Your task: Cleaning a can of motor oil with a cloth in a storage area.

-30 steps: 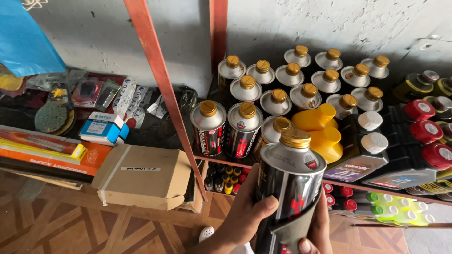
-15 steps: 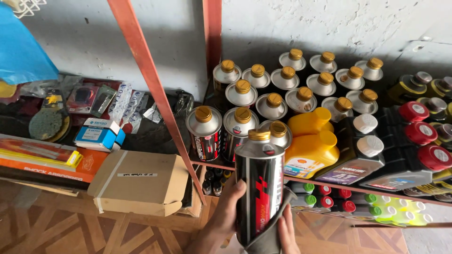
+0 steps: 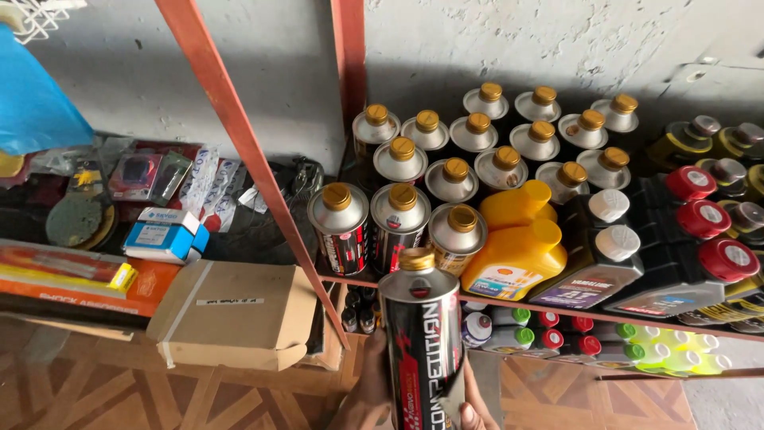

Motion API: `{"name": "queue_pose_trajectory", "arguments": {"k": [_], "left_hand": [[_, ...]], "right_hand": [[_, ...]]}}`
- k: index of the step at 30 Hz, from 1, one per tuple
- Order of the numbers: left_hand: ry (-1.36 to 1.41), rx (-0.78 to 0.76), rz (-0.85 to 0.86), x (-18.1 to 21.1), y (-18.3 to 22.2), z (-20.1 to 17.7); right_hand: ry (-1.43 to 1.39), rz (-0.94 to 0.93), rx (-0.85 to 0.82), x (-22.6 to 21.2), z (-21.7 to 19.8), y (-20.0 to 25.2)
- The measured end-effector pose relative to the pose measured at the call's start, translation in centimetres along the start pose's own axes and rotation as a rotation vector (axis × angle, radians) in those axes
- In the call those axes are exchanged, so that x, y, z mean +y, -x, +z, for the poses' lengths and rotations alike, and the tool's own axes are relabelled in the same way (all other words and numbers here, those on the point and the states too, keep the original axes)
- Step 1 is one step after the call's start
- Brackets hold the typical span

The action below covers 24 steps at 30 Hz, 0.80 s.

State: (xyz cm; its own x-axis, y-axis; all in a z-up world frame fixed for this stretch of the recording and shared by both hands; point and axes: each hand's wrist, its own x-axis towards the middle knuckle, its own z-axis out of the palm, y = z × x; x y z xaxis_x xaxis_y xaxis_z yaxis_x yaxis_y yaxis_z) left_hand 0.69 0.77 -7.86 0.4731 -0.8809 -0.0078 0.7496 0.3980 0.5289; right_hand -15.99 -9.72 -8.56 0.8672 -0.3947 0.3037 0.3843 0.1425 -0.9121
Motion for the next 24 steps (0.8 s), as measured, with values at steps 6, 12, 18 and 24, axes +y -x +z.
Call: {"name": "queue_pose_trajectory", "arguments": {"k": [6,12,18,24], "left_hand": [[-0.715,-0.103,0.369,5.4,-1.4,10.7],[-0.947,0.063,0.213,7.4,-0.4,16.4],[-0.988,0.064,0.334,5.9,0.2,18.1],[-0.707,0.027,0.326,4.5,0.2,14.9]], "right_hand": [[-0.594,-0.069,0.109,-0.4,0.5,-0.7],[-0.457,-0.078,0.269,0.6,-0.8,-1.6],[0.100,-0.077,0.252,-4.3,2.1,-3.8],[0.618,-0.085,-0.028,-8.2,0.3,-5.0]]}}
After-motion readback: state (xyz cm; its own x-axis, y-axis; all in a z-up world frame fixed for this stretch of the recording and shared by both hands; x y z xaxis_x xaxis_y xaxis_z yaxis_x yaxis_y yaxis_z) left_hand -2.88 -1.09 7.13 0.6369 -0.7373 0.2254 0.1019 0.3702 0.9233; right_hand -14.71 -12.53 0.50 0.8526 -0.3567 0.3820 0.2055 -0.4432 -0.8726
